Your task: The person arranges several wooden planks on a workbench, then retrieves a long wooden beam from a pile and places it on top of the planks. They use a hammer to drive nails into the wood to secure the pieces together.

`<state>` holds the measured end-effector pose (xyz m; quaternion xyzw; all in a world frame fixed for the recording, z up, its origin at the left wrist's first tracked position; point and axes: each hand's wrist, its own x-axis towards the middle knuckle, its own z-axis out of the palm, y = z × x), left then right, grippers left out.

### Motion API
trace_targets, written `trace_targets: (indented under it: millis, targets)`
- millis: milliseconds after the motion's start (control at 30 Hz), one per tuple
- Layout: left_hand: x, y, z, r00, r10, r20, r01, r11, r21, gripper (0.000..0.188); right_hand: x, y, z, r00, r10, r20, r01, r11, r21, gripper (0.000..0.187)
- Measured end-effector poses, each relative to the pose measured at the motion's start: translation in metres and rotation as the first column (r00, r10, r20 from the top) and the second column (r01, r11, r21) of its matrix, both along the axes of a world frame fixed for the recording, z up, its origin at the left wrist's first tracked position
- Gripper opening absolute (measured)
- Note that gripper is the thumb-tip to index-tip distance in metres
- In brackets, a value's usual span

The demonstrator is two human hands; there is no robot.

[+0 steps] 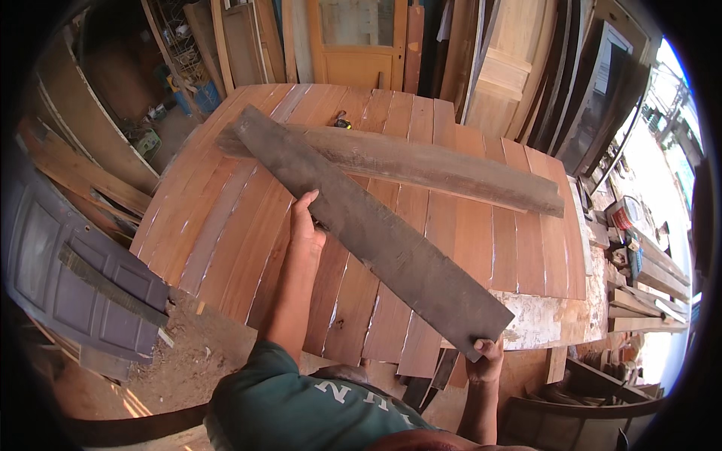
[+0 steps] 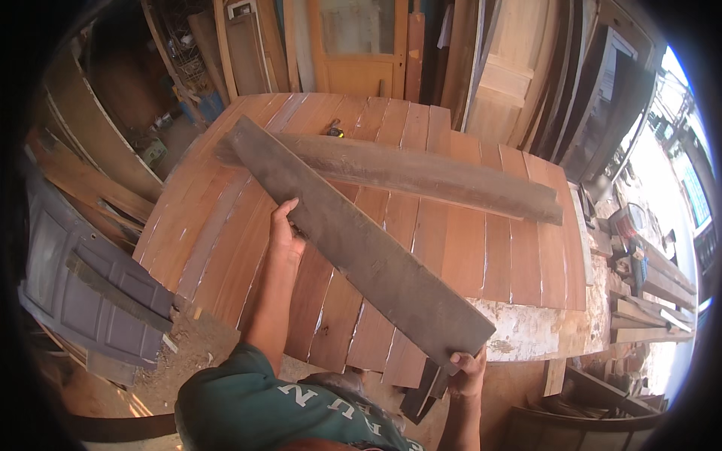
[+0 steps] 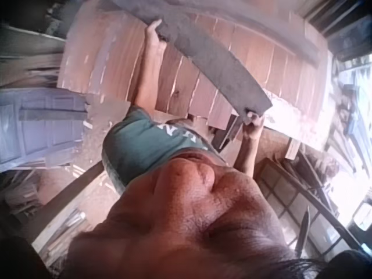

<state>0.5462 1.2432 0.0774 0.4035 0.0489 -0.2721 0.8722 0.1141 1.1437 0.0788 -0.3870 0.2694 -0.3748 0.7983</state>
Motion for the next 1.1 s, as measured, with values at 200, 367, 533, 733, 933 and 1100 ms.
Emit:
trace_targets:
  millis: [200,367,533,733,933,1100]
  targets:
    - [0.028,0.035,-0.021,0.749,-0.47,0.467,0.023,0.723,0.691,0.079,0.04,-0.048,-0.016,1.0,0.017,-0.008,-0.014,0.966,0.257,0.073]
    - [-0.013,-0.012,0.062,-0.249,-0.878,0.41,-0.472,0.479,0.74,0.106,0.049,-0.089,-0.04,0.997,-0.036,-0.065,0.051,0.969,0.241,0.067]
    - [0.035,-0.114,0.062,-0.589,-0.808,0.006,-0.523,0.386,0.76,0.12,0.065,-0.135,-0.038,0.996,-0.053,-0.068,0.064,0.984,0.164,0.066]
    - [0.06,-0.201,0.099,-0.604,-0.793,-0.079,-0.424,0.236,0.874,0.127,0.094,-0.23,-0.014,0.999,-0.007,0.038,0.006,0.999,0.036,0.068]
    - [0.125,-0.283,0.071,-0.494,-0.863,0.106,-0.333,0.3,0.894,0.125,0.083,-0.277,0.015,0.942,-0.284,-0.18,0.194,0.896,-0.399,0.076]
    - [0.128,-0.309,0.033,-0.419,-0.905,0.073,-0.414,0.261,0.872,0.123,0.015,-0.195,-0.007,0.777,-0.271,-0.568,0.01,0.908,-0.42,0.067]
